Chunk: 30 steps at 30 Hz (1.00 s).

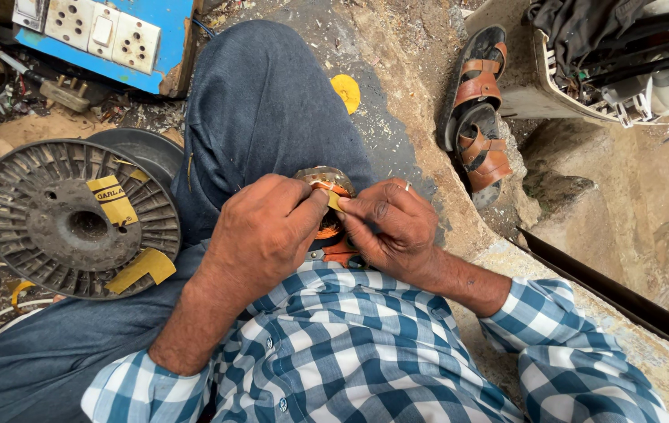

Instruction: The person sits on the floor and uses scissors to cut a strip of insulating tape. They then wrap the tape around a cylindrical copper-wound motor component, pressing it into place with their fingers. The person repeats the cutting and wrapping process to add more tape layers.

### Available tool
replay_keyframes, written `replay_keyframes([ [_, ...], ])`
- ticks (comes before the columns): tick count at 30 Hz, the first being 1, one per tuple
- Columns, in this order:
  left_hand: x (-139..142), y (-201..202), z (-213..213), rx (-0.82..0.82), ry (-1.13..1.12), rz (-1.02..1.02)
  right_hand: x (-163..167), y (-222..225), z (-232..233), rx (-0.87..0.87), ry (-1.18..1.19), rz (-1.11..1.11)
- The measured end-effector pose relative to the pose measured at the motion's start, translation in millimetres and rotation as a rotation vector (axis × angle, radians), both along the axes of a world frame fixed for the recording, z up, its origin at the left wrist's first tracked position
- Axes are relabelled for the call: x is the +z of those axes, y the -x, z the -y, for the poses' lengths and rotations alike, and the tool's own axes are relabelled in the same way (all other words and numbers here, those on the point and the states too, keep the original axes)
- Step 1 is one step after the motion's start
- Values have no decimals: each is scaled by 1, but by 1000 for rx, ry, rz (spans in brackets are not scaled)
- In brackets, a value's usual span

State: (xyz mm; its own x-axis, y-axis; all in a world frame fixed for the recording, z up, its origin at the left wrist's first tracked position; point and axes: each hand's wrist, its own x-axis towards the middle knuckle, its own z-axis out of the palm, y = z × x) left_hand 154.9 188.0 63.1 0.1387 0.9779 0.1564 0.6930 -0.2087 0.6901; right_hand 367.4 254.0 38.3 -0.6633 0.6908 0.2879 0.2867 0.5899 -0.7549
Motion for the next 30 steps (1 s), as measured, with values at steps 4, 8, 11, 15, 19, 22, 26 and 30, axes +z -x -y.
replay_keyframes([
  [4, -5, 0, 1, -22, -40, -45, 2, 2, 2, -10, 48, 41],
  [8, -4, 0, -2, -46, -151, -110, 2, 3, 1, -40, 64, 45],
  [11, -3, -1, -4, -87, -183, -125, 3, 1, 2, -32, 108, 84],
  [15, -3, -2, -6, -127, -94, -95, 2, -5, 3, -49, 251, 110],
  [19, -2, 0, -8, -159, 8, -93, -3, -8, 4, -39, 313, 88],
  [22, -1, 1, -10, -181, 37, -127, -5, -8, 6, -37, 374, 52],
  [26, 0, 3, -12, -204, 68, -110, -7, -8, 7, -31, 412, 19],
  [30, 0, 5, -12, -208, 73, -74, -7, -7, 5, -64, 447, 48],
])
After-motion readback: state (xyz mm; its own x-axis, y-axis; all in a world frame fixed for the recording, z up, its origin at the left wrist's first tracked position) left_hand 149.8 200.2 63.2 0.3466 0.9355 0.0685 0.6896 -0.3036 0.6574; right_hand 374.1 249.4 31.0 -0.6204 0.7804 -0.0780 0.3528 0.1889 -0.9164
